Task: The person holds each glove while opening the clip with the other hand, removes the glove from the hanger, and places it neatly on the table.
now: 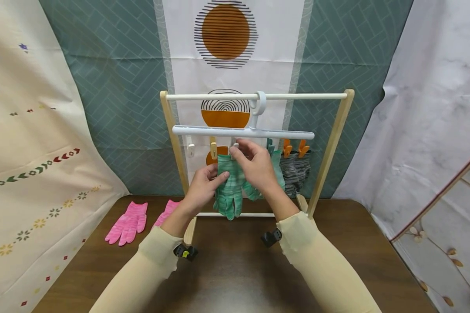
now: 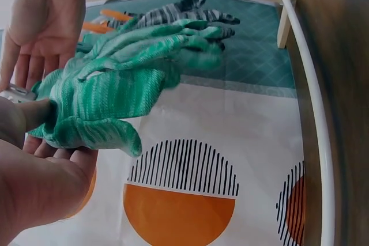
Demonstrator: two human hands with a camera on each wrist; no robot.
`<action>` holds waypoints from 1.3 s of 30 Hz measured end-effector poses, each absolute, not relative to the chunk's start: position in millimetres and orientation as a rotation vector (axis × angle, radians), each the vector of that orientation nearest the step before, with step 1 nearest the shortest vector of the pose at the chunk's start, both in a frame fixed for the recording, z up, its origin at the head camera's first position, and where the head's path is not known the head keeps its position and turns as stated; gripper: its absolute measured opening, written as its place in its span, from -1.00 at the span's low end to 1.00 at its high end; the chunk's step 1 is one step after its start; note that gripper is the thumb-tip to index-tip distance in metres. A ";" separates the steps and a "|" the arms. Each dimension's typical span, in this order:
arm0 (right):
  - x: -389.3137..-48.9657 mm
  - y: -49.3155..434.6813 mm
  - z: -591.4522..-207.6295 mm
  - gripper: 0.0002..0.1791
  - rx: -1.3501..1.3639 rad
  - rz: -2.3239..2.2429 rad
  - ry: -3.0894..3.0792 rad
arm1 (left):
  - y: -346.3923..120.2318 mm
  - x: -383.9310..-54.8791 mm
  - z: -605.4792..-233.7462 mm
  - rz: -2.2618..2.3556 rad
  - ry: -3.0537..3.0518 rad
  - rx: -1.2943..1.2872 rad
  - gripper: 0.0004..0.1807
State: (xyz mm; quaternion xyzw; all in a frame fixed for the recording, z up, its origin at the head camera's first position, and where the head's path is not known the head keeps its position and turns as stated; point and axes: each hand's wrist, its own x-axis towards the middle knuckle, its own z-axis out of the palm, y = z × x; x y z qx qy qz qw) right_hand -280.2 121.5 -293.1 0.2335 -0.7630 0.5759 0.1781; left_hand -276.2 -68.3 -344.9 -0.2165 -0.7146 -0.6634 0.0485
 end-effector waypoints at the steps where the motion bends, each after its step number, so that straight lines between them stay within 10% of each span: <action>1: -280.9 121.5 -292.8 -0.44 0.660 1.646 -2.154 | -68.5 -276.0 -345.1 -2.032 -2.173 -0.663 -0.64; 39: -288.7 111.5 -294.2 -0.60 0.552 1.755 -1.997 | -76.9 -273.6 -357.4 -2.030 -2.226 -0.591 -0.64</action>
